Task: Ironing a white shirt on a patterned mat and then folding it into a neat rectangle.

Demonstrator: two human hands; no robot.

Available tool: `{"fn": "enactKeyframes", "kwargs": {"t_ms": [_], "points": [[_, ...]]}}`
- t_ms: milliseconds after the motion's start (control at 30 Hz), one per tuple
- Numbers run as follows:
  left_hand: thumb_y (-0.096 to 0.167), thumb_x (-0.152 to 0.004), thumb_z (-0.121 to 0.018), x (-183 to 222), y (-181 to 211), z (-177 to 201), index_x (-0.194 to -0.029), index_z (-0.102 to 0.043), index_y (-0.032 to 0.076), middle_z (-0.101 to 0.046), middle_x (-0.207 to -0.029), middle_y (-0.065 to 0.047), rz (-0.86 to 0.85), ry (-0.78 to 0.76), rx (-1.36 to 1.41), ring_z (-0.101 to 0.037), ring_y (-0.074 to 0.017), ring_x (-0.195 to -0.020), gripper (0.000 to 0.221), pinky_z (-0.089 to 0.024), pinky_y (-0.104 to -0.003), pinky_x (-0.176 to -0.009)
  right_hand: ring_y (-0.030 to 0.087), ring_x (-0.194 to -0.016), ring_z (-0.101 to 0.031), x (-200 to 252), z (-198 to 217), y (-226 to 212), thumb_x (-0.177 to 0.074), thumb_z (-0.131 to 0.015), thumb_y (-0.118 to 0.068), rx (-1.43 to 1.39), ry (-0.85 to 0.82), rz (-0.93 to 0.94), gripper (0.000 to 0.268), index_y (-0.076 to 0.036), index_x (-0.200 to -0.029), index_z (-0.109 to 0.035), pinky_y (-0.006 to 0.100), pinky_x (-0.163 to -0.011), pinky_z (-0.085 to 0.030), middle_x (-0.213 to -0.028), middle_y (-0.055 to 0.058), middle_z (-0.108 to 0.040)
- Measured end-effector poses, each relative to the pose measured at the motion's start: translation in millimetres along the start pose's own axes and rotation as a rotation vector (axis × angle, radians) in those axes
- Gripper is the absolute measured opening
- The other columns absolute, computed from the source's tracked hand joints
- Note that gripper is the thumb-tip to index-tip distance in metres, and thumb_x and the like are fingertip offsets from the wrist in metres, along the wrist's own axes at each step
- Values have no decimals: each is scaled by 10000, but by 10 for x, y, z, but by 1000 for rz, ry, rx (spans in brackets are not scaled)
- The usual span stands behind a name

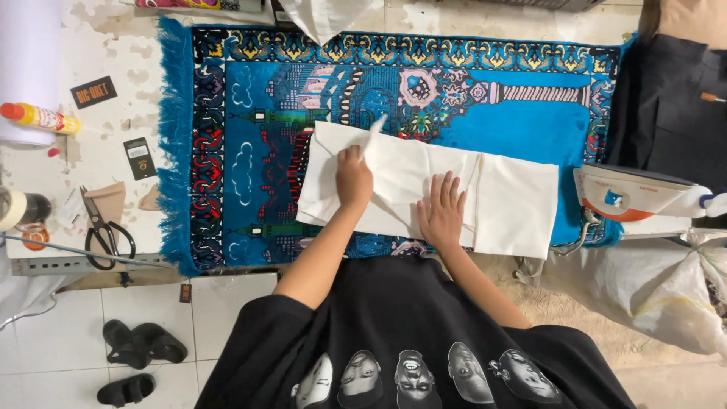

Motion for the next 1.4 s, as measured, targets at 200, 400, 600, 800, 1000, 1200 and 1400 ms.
{"fn": "enactKeyframes", "kwargs": {"t_ms": [200, 400, 600, 800, 1000, 1200, 1400], "points": [[310, -1086, -511, 287, -229, 541, -1444, -467, -72, -543, -1421, -284, 380, 285, 984, -529, -364, -1334, 525, -411, -475, -1142, 364, -1592, 43, -80, -14, -191, -1046, -363, -529, 8, -123, -42, 766, -165, -1677, -126, 575, -1250, 58, -1732, 183, -7], [256, -1069, -601, 296, -654, 601, -1511, -313, 0, -387, -1556, -278, 677, 183, 1510, -389, -412, -1447, 587, -323, -543, -1223, 351, -1595, 40, -175, -123, -277, -1008, -321, -637, 61, -270, -75, 783, -269, -1674, -134, 623, -1239, 29, -1736, 157, 10], [245, -1092, -586, 286, -951, 277, -1538, -380, 58, -433, -1555, -210, 543, 142, 1421, -416, -358, -1444, 526, -329, -512, -1231, 345, -1595, 74, -178, -100, -249, -984, -333, -682, 77, -243, -46, 809, -296, -1671, -145, 640, -1223, 63, -1740, 145, 21], [281, -1137, -449, 309, -1510, -437, -1466, -489, -56, -548, -1440, -254, 272, 80, 784, -461, -362, -1392, 472, -391, -511, -1157, 288, -1612, 26, -247, 42, -177, -1015, -270, -636, 142, -216, -50, 830, -151, -1673, -131, 557, -1257, 59, -1740, 163, -43], [211, -1124, -423, 594, -815, -367, -1401, -541, -68, -614, -1348, -265, 71, 52, 520, -521, -402, -1323, 410, -455, -516, -1093, 277, -1610, 17, -370, 28, -101, -1024, -242, -625, 124, -279, -56, 837, -97, -1665, -135, 578, -1264, 16, -1741, 143, -44], [-123, -1002, -341, 875, 344, 12, -1648, -152, 68, -56, -1708, -222, -402, -62, 349, -99, -377, -1559, 700, -51, -498, -1279, 329, -1064, -649, -409, 384, -388, -975, -575, -612, -1085, -119, -181, 699, -110, -1446, -459, 473, -862, -560, -1297, 138, -527], [25, -915, -677, 941, 537, -187, -1620, -106, -44, -73, -1683, -291, -402, -13, -14, -107, -383, -1561, 909, 18, -525, -1271, 315, -969, -744, -910, 565, 0, -860, -778, -298, -601, 33, -240, 393, -159, -1223, -717, 406, -784, -588, -992, 93, -753]]}}
Point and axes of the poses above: each hand's wrist, its own x-axis away from the middle knuckle, its own z-axis out of the back of the hand, y = z × x, the point moved 3 cm from there along -x, towards the middle knuckle
